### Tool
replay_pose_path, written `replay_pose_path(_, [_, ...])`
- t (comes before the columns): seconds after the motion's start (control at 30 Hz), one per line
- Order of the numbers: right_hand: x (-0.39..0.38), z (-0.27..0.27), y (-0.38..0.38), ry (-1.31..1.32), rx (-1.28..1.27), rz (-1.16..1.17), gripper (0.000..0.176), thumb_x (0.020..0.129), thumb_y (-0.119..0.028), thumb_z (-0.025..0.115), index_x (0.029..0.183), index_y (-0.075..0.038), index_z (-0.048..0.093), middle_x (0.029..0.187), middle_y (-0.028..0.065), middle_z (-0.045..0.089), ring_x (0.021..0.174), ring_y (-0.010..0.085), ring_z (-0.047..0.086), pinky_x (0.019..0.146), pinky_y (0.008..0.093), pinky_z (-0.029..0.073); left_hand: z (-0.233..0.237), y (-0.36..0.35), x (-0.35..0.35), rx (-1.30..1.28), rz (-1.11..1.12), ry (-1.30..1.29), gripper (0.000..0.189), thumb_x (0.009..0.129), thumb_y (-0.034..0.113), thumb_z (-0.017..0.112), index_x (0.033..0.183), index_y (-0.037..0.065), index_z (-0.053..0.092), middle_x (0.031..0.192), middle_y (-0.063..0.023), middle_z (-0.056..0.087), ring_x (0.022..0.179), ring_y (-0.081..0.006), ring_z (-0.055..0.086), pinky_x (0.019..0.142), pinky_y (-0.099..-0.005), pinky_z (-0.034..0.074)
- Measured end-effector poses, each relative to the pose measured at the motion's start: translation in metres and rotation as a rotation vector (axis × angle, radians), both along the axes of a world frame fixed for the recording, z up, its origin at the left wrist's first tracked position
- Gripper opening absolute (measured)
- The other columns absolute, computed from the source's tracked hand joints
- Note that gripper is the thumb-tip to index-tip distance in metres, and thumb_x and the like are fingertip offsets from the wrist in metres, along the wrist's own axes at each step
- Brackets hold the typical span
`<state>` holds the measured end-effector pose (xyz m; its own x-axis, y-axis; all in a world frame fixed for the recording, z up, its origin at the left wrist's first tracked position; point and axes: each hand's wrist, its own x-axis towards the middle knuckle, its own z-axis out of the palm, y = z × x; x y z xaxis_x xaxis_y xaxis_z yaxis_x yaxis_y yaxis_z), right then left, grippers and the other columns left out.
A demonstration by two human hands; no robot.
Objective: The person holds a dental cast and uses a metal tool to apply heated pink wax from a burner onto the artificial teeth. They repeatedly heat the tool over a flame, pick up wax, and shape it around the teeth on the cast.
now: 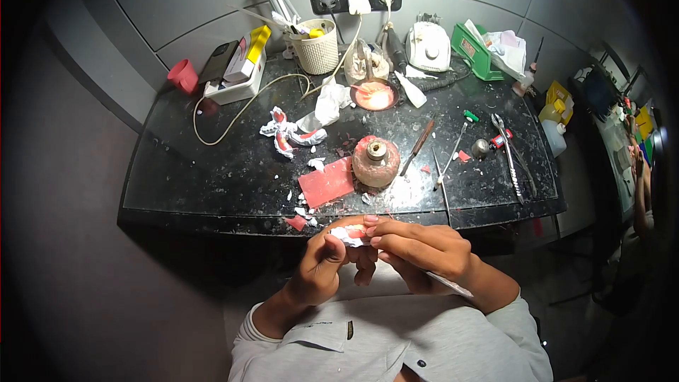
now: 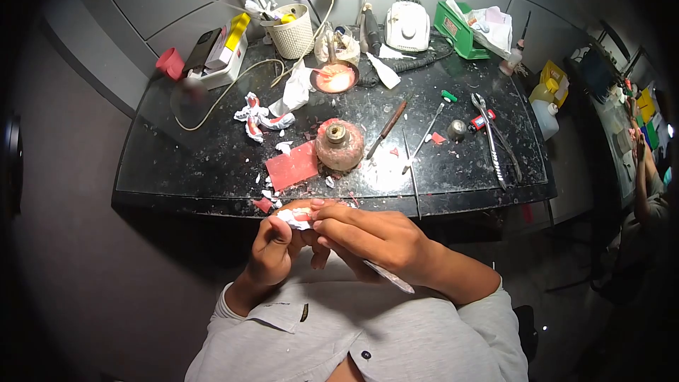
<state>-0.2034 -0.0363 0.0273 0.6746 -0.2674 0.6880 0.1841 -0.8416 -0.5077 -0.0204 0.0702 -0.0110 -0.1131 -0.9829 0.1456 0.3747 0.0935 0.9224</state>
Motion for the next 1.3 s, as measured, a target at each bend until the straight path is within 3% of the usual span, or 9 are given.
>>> replay_pose_path(0.53, [-0.004,0.007,0.000,0.037,0.135,0.004,0.018,0.083,0.004,0.072,0.101,0.003,0.069,0.101,0.0175,0.072,0.091,0.0299,0.074,0.078,0.0337,0.061,-0.004,0.001,0.004,0.011,-0.051,0.042,0.072,0.103,0.053,0.031,0.140,-0.009,0.038,0.092,-0.0135,0.059,0.068,-0.0177,0.060,0.061,-0.0285,0.048])
replay_pose_path(0.63, [-0.006,0.003,-0.002,0.048,0.109,0.000,0.018,0.082,0.006,0.071,0.100,0.004,0.068,0.102,0.0179,0.072,0.093,0.0300,0.073,0.080,0.0347,0.061,-0.005,0.001,0.004,0.013,-0.038,0.028,0.072,0.103,0.053,0.032,0.138,-0.010,0.039,0.092,-0.0137,0.059,0.067,-0.0175,0.061,0.059,-0.0283,0.047])
replay_pose_path(0.7, [-0.010,-0.004,-0.006,0.153,0.060,0.036,0.027,0.084,-0.003,0.071,0.109,0.004,0.063,0.117,0.0179,0.066,0.094,0.0280,0.072,0.076,0.0329,0.062,-0.008,0.000,0.005,0.017,-0.035,0.020,0.072,0.103,0.053,0.033,0.137,-0.010,0.039,0.091,-0.0134,0.059,0.068,-0.0172,0.061,0.059,-0.0281,0.047])
replay_pose_path(0.87, [-0.004,-0.009,-0.007,0.114,-0.144,-0.019,0.030,0.082,-0.005,0.070,0.110,0.004,0.060,0.117,0.0184,0.064,0.091,0.0273,0.072,0.070,0.0313,0.061,-0.013,-0.003,0.004,0.035,-0.011,0.007,0.072,0.102,0.054,0.036,0.135,-0.010,0.041,0.085,-0.0117,0.059,0.067,-0.0164,0.061,0.059,-0.0282,0.048])
replay_pose_path(1.0, [-0.004,-0.016,-0.009,0.166,-0.177,-0.116,0.032,0.081,-0.002,0.069,0.112,0.005,0.061,0.118,0.0182,0.063,0.087,0.0262,0.071,0.064,0.0312,0.059,-0.015,-0.002,0.004,0.037,0.013,-0.009,0.071,0.101,0.055,0.037,0.131,-0.009,0.044,0.095,-0.0167,0.063,0.076,-0.0220,0.067,0.066,-0.0331,0.055])
replay_pose_path(1.13, [-0.001,-0.009,-0.004,0.087,0.081,-0.018,0.025,0.087,0.002,0.066,0.111,0.005,0.062,0.115,0.0190,0.064,0.086,0.0266,0.071,0.068,0.0307,0.059,-0.009,-0.007,0.001,0.026,0.041,0.024,0.072,0.101,0.055,0.037,0.131,-0.010,0.042,0.105,-0.0217,0.064,0.089,-0.0294,0.071,0.079,-0.0418,0.060])
replay_pose_path(1.23, [0.005,-0.006,0.000,-0.027,0.097,-0.090,0.020,0.085,0.005,0.070,0.105,0.005,0.065,0.101,0.0174,0.069,0.087,0.0268,0.071,0.073,0.0311,0.058,-0.015,-0.012,0.003,0.021,0.099,0.046,0.063,0.102,0.051,0.036,0.131,-0.005,0.039,0.095,-0.0207,0.065,0.083,-0.0308,0.072,0.076,-0.0441,0.061])
replay_pose_path(1.3, [0.005,-0.008,0.000,-0.024,0.143,-0.072,0.022,0.084,0.006,0.071,0.105,0.003,0.066,0.103,0.0173,0.071,0.088,0.0266,0.072,0.074,0.0314,0.059,-0.016,-0.014,0.001,0.020,0.182,0.089,0.051,0.105,0.046,0.034,0.131,0.002,0.037,0.091,-0.0200,0.065,0.073,-0.0308,0.071,0.069,-0.0420,0.062])
